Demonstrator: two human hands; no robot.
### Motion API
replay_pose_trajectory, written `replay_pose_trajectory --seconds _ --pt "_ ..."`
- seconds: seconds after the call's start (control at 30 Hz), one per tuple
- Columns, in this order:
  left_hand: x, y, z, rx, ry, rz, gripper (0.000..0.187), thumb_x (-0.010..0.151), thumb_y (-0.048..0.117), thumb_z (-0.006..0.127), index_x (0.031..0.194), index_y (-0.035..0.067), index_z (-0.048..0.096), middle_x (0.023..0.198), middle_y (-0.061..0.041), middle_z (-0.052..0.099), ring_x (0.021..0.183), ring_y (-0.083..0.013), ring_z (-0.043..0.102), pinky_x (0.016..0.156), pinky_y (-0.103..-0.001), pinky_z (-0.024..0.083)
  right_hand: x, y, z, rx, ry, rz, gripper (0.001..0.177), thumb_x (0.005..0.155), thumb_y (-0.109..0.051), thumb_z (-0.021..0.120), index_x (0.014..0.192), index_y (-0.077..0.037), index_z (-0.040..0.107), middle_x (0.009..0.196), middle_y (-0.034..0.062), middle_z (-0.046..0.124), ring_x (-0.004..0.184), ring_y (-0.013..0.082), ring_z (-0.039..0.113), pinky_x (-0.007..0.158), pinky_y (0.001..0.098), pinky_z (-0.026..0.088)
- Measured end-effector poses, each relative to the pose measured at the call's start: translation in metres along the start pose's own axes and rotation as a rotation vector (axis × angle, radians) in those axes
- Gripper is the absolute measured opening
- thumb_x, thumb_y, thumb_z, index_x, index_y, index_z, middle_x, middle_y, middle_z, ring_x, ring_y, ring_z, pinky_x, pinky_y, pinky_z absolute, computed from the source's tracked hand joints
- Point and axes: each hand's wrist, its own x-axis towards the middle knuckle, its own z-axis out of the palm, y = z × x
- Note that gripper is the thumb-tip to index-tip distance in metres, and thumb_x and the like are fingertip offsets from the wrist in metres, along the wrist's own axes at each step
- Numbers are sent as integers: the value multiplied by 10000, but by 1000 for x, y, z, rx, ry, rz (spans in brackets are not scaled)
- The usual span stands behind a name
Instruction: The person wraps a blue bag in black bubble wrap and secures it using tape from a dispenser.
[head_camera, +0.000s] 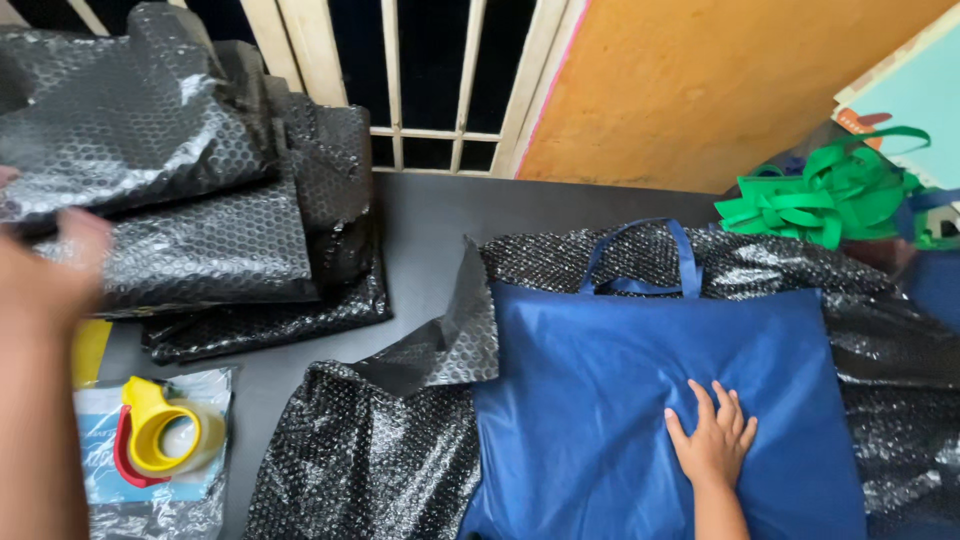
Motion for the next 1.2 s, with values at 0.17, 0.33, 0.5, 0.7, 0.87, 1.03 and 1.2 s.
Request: replay_pose_trajectory --seconds 0.17,0.33,0.5,0.7,0.87,1.03,1.2 --pt "-90 169 55 -59 -548 463 992 567 727 836 1338 148 603 1410 -146 593 1359 -352 548 1091 -542 434 3 -4 -5 13 2 -14 659 825 -555 646 1438 -323 587 1586 68 498 1526 326 393 1208 637 234" --pt "-169 143 156 -37 -837 288 407 639 169 633 1021 236 757 991 42 799 991 -184 735 1144 -453 412 6 -6 -12 0 9 -33 650 815 -575 642 1409 -314 600 1551 86 526 1497 347 420 1171 665 268" --pt "-148 141 149 415 -338 -467 448 1029 544 708 943 104 707 931 -183 757 831 -468 707 642 -549 518 9 -9 -21 29 -22 -38 655 809 -587 630 1402 -311 600 1528 89 529 1472 353 417 1142 697 265" --pt "-171 289 97 273 251 -8 558 886 189 781 1301 -71 514 1254 -272 539 1129 -481 552 966 -570 430 45 37 -80 273 48 -98 604 790 -466 690 1317 -171 664 1163 154 703 1016 400 651 845 544 489" --pt "-295 365 117 -152 -596 -711 880 792 508 702 1444 -22 441 1433 -236 469 1328 -391 466 1133 -497 350 69 161 -79 269 8 285 711 869 -504 650 1412 -50 581 1240 267 641 1116 474 588 939 577 448" --pt "-295 451 92 -491 -881 -1273 913 712 521 725 1519 168 483 1483 -68 605 1342 -244 584 1164 -367 419 72 208 -42 311 -439 468 777 892 -640 567 1398 -52 587 1320 287 612 1234 480 574 1028 564 452" --pt "-282 462 57 -456 -860 -1149 714 774 451 718 1401 128 613 1342 -93 704 1218 -234 666 1005 -357 514 70 252 9 330 -144 305 495 1077 -433 493 1090 34 660 1116 324 686 1039 553 617 893 589 454"
